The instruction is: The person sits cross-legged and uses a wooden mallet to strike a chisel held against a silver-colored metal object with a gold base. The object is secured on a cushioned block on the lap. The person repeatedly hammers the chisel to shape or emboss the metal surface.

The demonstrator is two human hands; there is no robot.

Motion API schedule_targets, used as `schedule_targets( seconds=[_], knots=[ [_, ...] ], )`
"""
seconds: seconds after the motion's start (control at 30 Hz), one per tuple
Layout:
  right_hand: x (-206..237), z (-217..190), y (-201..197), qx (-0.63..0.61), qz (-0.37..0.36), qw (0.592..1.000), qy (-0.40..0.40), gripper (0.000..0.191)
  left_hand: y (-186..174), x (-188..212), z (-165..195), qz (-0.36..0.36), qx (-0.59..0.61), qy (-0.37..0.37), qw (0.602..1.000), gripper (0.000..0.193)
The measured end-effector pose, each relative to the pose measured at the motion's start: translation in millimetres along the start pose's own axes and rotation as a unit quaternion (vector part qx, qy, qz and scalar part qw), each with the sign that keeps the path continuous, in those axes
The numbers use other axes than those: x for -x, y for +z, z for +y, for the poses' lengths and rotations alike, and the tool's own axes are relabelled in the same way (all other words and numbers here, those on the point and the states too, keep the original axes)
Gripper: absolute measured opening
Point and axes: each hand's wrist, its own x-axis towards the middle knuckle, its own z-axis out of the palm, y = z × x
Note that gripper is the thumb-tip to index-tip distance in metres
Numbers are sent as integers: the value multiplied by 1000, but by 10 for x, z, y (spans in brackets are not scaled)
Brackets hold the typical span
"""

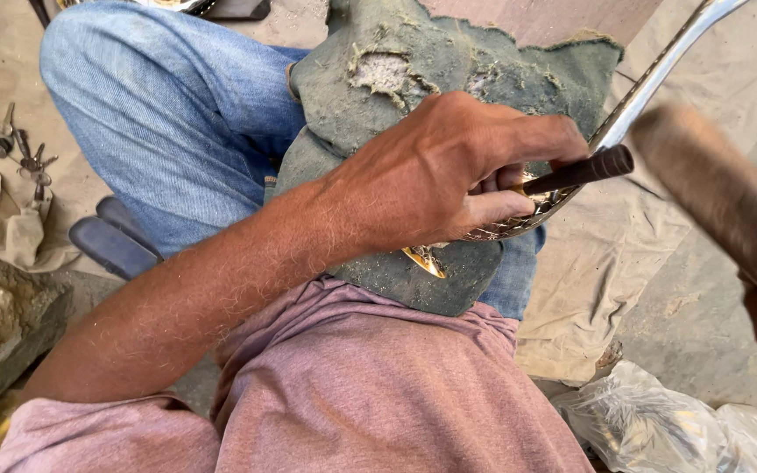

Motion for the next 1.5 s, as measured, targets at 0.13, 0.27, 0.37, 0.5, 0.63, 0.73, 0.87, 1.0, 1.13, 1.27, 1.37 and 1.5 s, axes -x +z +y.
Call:
schedule_targets(
  seconds=[0.13,0.27,0.37,0.5,0.63,0.73,0.87,1.0,1.13,1.27,1.37,1.5],
  knots=[
    [6,53,-24,-58,-5,998,-3,28,-3,-15,-14,-38,4,-51,998,44],
    [32,269,-24,-15,-4,999,46,22,23,21,-75,1,-8,33,999,48],
    [36,492,-55,39,-16,998,41,20,39,52,-114,4,-2,39,999,46],
    [45,786,-66,78,-27,996,41,20,44,54,-136,-15,-1,26,1000,48],
    [56,1024,-79,128,-56,989,57,22,41,40,-131,-8,17,23,1000,48],
    [121,1047,-5,193,-55,979,35,22,23,38,-124,-7,14,42,999,50],
    [181,695,10,234,-34,971,15,19,-16,21,-113,-20,3,48,999,50],
    [198,57,44,306,-23,950,48,17,-48,-7,-80,-17,29,57,998,50],
    [207,-298,74,316,3,948,30,14,-71,2,-42,-13,26,53,998,49],
    [179,-116,50,257,57,964,-25,11,-63,24,8,-38,70,-54,995,44],
    [87,251,-13,234,35,971,-25,15,-14,35,36,3,20,7,1000,42],
    [14,787,-94,215,24,972,-95,31,43,39,16,29,-45,46,998,49]
  ],
)
